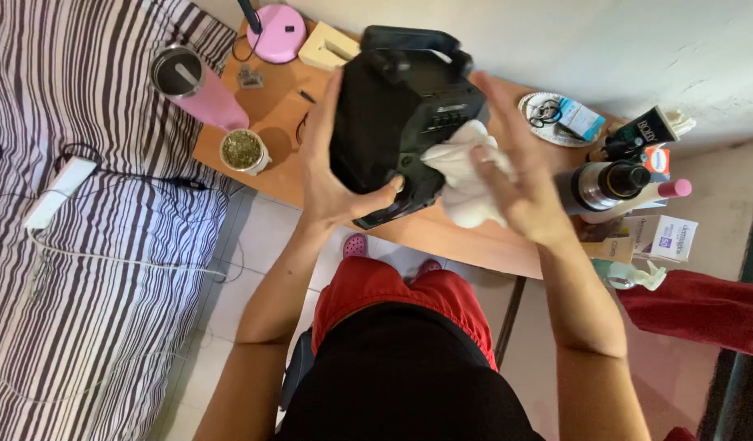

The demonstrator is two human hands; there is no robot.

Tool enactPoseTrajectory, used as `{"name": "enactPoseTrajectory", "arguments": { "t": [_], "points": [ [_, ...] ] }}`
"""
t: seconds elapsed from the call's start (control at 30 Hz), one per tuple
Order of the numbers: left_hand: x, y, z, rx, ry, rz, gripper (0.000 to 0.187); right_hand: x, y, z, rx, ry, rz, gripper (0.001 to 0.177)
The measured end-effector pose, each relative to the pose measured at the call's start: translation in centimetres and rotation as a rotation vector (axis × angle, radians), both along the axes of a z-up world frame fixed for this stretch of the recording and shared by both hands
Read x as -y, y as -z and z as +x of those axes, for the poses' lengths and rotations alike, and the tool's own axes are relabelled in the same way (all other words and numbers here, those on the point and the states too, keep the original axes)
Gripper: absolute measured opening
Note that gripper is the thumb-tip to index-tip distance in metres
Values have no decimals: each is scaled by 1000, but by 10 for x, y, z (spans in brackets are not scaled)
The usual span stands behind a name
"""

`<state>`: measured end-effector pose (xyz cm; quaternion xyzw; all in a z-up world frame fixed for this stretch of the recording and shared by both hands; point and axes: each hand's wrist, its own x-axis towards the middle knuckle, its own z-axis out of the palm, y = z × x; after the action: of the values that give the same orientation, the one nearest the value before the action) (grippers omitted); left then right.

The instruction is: The person wipes a wooden table with a white cloth, moving various items aside to reach the surface. They handle a portable radio, water bottle, paper plate, glasses, small boxes, and bottles, placing them temporarily on the table while continuing to wipe. The person also wipes a photograph and other small objects before returning them to the table.

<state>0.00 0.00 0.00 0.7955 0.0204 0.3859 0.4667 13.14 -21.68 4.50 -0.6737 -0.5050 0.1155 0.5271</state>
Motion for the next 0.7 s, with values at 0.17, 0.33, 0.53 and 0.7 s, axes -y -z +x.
{"name": "enactPoseTrajectory", "arguments": {
  "t": [0.17, 0.33, 0.53, 0.7],
  "points": [
    [-24, 15, -5, 43, 241, -431, 95, 117, 125, 119, -396, 477, 457, 64],
    [-27, 17, -7, 112, 310, -519, 88, 84, 55, -10, 165, 983, 308, 44],
    [-15, -2, 1, -22, 309, -600, 94, 16, 66, -47, 616, 347, 54, 45],
    [-24, -1, 15, -120, 163, -326, 99, 2, 77, -24, 967, 230, -129, 40]
  ]
}}
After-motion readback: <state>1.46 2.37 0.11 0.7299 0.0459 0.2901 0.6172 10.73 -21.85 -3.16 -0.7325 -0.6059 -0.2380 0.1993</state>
